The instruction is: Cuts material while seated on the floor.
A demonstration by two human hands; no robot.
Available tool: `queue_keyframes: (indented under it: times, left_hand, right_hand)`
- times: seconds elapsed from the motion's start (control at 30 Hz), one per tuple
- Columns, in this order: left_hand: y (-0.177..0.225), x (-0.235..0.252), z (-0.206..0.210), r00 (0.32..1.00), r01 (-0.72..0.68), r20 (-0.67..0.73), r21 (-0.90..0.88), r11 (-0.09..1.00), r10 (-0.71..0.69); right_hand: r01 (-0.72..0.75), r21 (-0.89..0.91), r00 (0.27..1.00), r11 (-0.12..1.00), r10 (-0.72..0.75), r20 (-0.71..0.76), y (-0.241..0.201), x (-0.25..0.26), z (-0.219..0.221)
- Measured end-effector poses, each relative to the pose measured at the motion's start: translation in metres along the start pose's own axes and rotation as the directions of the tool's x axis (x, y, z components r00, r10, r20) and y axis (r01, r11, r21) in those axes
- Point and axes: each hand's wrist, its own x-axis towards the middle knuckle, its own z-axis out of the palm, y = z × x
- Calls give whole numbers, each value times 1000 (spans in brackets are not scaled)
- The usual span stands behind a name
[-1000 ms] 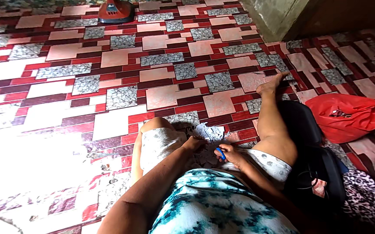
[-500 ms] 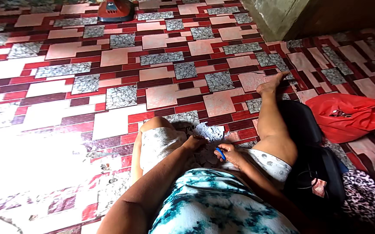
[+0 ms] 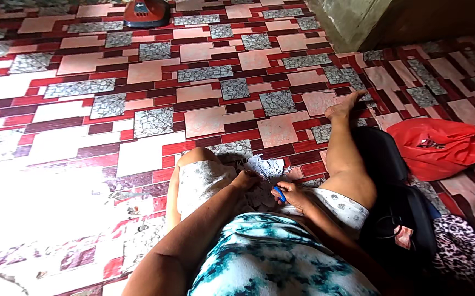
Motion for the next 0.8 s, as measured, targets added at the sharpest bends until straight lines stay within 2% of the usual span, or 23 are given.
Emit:
queue_keyframes:
  times: [0.43,0.7,0.8]
  left_hand:
    - [-1,2,0,1000,1,3,45,999,-1]
    - [2,1,0,1000,4,4,102,995,-4]
    - [1,2,-1,1000,-4,-7,112,994,4]
  right_hand:
    - [1,-28,1000,1000,0,22,1,0,1]
    - [31,-56,999,998,-32,-30,1,0,3]
    - [35,-10,994,999,-36,-104,2,2,2]
